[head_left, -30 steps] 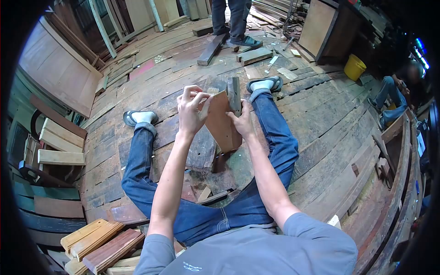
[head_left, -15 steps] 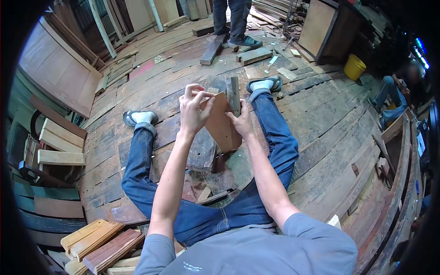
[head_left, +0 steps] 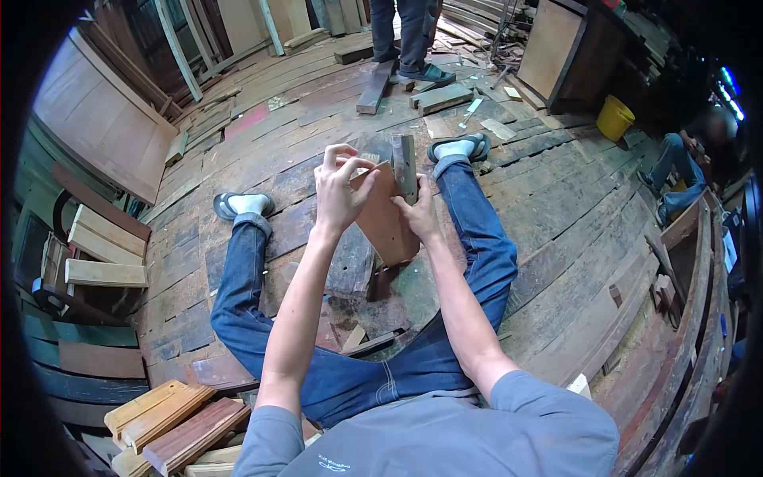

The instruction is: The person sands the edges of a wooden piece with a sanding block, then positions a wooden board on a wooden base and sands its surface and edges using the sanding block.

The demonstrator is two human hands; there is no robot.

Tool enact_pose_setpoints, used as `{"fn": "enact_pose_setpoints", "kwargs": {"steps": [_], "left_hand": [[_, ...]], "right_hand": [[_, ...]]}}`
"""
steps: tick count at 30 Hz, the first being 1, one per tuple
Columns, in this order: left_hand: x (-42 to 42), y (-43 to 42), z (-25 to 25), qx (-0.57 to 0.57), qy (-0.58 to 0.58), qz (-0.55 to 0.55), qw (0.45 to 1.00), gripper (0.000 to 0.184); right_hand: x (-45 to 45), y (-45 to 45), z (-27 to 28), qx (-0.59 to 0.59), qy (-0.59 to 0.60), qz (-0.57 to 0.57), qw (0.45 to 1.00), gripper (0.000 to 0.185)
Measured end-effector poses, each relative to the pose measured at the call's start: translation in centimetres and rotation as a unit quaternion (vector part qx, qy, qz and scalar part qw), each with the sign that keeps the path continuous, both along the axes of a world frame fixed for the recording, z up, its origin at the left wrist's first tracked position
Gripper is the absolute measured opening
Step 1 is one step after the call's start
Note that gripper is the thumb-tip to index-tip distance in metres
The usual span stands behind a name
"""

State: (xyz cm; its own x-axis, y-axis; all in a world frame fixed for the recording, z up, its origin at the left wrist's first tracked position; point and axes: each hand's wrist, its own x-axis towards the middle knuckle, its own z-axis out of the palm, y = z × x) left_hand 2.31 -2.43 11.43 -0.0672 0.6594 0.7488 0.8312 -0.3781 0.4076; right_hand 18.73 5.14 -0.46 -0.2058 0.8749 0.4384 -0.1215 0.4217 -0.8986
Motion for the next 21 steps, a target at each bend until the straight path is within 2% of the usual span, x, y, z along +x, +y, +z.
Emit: {"fn": "enact_pose_setpoints", "kwargs": {"steps": [10, 13, 16, 21], "left_hand": [[0.0, 1.4, 0.0, -0.025, -0.092, -0.025, 0.995, 0.013], [0.1, 1.2, 0.3, -0.039, -0.064, -0.008, 0.997, 0.014], [0.8, 0.3, 1.1, -0.033, 0.011, 0.01, 0.999, 0.015], [0.3, 1.5, 0.6, -0.043, -0.017, -0.017, 0.999, 0.016]], "right_hand": [[0.2, -0.1, 0.1, -0.014, 0.0, -0.022, 1.0, 0.05], [0.2, 0.2, -0.2, -0.009, 0.0, -0.025, 1.0, 0.051], [0.0, 0.5, -0.9, -0.015, 0.013, -0.016, 1.0, 0.051], [-0.1, 0.7, -1.1, -0.021, 0.009, -0.015, 1.0, 0.051]]}}
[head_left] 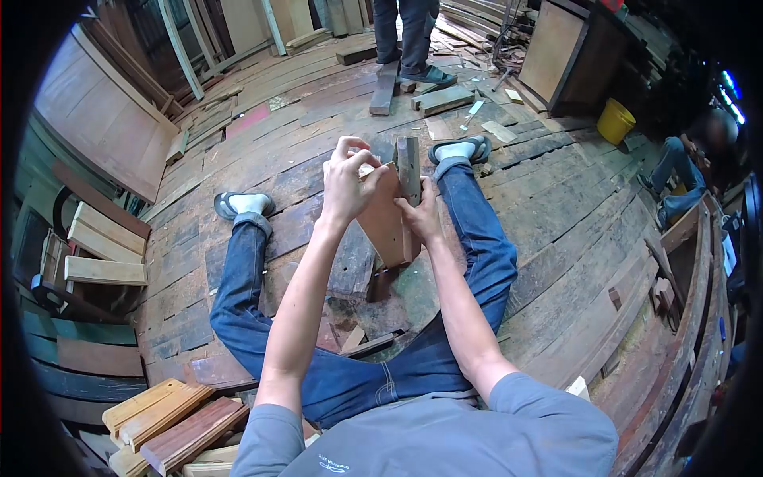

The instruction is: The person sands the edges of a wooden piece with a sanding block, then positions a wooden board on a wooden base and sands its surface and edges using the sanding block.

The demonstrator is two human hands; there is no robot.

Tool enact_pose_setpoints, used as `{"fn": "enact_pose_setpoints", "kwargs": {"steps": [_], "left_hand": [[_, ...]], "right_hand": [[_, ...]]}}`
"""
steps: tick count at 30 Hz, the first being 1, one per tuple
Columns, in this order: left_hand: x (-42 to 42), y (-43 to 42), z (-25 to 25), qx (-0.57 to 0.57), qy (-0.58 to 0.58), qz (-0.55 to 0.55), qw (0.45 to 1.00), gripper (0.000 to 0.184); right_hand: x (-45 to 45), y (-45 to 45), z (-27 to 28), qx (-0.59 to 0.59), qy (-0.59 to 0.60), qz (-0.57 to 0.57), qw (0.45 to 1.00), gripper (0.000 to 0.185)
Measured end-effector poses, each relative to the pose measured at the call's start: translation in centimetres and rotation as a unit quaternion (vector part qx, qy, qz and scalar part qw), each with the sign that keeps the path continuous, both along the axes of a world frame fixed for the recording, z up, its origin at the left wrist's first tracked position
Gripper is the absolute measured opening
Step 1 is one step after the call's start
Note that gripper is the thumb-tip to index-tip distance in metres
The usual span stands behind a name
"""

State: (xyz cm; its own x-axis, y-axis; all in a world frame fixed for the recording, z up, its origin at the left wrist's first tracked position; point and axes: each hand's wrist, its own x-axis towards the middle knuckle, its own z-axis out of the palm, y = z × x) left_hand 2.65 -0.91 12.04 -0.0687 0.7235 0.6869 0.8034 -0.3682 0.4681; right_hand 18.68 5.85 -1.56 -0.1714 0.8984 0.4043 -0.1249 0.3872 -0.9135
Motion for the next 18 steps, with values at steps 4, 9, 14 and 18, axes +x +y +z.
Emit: {"fn": "enact_pose_setpoints", "kwargs": {"steps": [4, 9, 14, 18], "left_hand": [[-0.3, 0.4, -0.2, -0.017, -0.02, -0.003, 1.0, 0.016], [0.9, -0.6, 1.2, -0.003, 0.046, 0.027, 0.999, 0.018], [1.2, 0.0, 1.3, -0.013, 0.089, 0.043, 0.995, 0.02], [1.4, 0.4, 1.0, -0.01, 0.072, 0.031, 0.997, 0.018]], "right_hand": [[0.2, -0.4, 0.8, -0.018, 0.004, 0.003, 1.0, 0.05], [0.4, -0.7, 1.3, -0.004, -0.017, -0.004, 1.0, 0.05], [0.1, -0.9, 1.2, 0.008, -0.018, -0.001, 1.0, 0.05], [0.1, -0.9, 1.2, 0.009, -0.007, 0.005, 1.0, 0.05]]}}
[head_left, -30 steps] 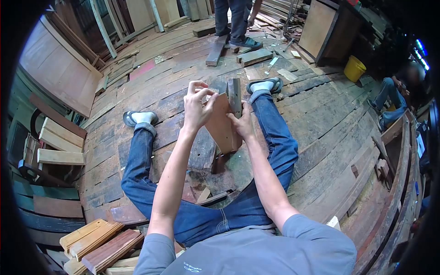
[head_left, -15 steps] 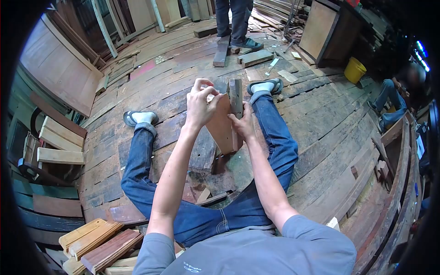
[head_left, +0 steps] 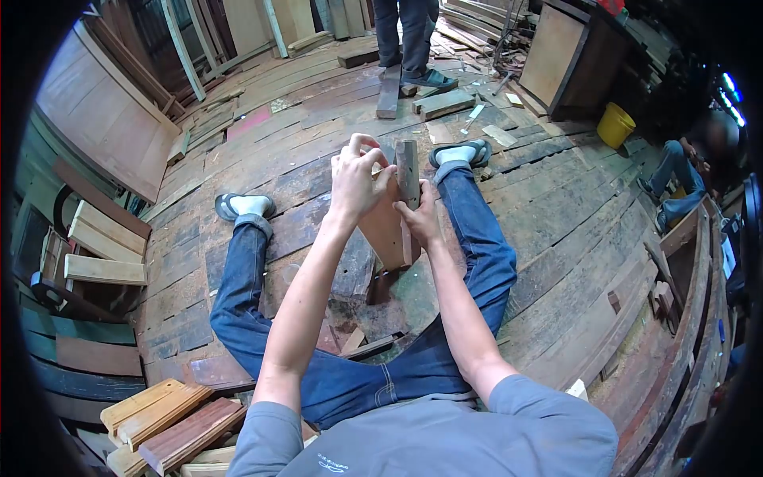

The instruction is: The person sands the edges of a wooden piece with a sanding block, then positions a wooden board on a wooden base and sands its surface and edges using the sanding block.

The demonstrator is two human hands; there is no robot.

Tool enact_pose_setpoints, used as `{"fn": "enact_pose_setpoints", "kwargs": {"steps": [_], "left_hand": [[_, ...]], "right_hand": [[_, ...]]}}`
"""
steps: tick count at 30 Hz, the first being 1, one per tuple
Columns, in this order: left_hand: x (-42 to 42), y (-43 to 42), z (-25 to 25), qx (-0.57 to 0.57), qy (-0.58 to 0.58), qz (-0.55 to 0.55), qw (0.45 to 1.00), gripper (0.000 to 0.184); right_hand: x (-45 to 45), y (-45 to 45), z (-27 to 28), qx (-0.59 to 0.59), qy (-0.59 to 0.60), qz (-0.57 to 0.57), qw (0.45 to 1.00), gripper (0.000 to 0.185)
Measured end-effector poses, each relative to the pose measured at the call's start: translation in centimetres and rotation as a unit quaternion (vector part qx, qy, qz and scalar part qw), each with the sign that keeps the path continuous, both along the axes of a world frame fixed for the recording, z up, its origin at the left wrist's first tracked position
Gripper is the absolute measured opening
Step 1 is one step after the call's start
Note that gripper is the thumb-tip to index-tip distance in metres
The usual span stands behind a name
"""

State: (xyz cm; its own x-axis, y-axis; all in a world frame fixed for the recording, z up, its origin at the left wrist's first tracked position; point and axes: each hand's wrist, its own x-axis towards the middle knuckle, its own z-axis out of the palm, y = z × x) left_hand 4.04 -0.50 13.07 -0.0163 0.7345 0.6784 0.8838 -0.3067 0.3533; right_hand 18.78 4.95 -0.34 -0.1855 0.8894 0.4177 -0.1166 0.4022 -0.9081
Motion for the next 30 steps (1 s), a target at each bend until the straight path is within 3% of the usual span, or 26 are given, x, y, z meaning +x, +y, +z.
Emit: {"fn": "enact_pose_setpoints", "kwargs": {"steps": [10, 16, 19, 25, 30], "left_hand": [[-0.5, 0.4, -0.5, 0.006, -0.068, -0.012, 0.998, 0.017], [-0.5, -0.1, -0.2, 0.049, 0.007, -0.024, 0.998, 0.013], [-0.8, 0.2, -0.5, -0.003, -0.068, -0.048, 0.997, 0.011], [-1.4, -0.2, 0.3, 0.016, -0.143, -0.043, 0.989, 0.013], [-4.0, -2.8, 0.8, 0.055, -0.07, 0.007, 0.996, 0.019]], "right_hand": [[0.0, 0.2, -0.1, 0.0, -0.002, 0.001, 1.0, 0.05], [-0.1, 0.1, -0.1, 0.005, -0.008, -0.004, 1.0, 0.051], [-0.2, 0.1, 0.0, -0.009, -0.014, -0.005, 1.0, 0.051], [-0.4, 0.4, -0.5, -0.003, -0.016, -0.017, 1.0, 0.051], [-0.3, 0.1, -0.1, 0.018, -0.025, -0.029, 0.999, 0.049]]}}
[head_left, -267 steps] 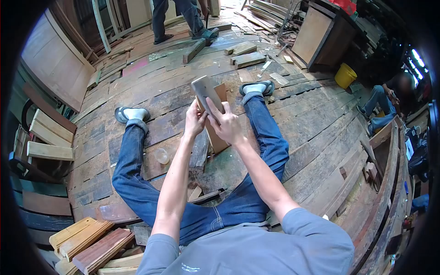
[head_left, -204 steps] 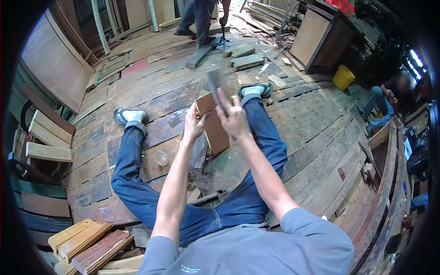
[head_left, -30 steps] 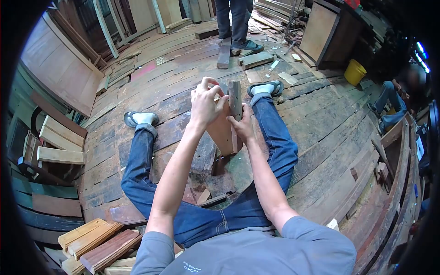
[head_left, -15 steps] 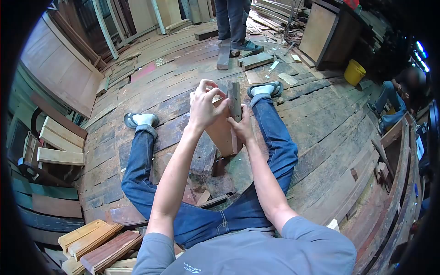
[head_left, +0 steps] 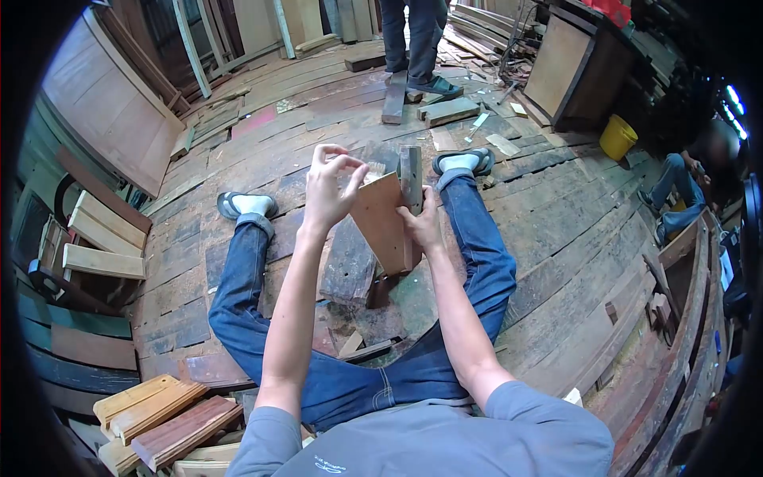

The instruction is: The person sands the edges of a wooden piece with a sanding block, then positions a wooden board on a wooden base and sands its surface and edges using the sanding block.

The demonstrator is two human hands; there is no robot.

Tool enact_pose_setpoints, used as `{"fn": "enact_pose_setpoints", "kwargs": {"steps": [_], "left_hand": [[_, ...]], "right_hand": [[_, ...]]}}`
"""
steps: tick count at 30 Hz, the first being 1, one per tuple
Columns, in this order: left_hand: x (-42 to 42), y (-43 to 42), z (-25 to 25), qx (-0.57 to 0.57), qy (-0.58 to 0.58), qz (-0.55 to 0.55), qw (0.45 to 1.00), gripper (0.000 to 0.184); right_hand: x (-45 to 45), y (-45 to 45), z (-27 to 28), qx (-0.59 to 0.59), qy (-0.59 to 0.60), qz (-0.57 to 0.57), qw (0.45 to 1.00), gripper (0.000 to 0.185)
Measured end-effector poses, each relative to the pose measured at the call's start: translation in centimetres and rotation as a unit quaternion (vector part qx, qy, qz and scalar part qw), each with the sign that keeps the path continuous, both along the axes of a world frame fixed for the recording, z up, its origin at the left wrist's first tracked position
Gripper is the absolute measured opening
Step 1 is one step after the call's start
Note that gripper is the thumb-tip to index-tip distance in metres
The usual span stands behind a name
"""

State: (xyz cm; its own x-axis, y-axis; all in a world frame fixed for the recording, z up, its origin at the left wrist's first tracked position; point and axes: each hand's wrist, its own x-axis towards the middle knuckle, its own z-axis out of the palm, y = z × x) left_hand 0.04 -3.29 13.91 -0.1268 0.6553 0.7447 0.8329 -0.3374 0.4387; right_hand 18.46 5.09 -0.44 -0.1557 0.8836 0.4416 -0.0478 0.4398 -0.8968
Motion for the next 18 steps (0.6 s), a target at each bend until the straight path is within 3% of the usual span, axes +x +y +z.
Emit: {"fn": "enact_pose_setpoints", "kwargs": {"steps": [3, 6, 18], "left_hand": [[-0.8, -1.8, -0.4, -0.013, 0.047, -0.01, 0.999, 0.022], [-0.8, -2.0, -1.9, -0.085, -0.022, -0.04, 0.995, 0.023], [-0.9, -1.3, -3.1, -0.03, -0.078, -0.049, 0.995, 0.014]], "right_hand": [[0.0, -0.3, 0.4, 0.033, 0.003, -0.012, 0.999, 0.048], [0.0, -0.6, 0.8, 0.007, -0.005, -0.009, 1.0, 0.048], [0.0, -1.2, 1.7, 0.012, -0.016, -0.04, 0.999, 0.046]]}}
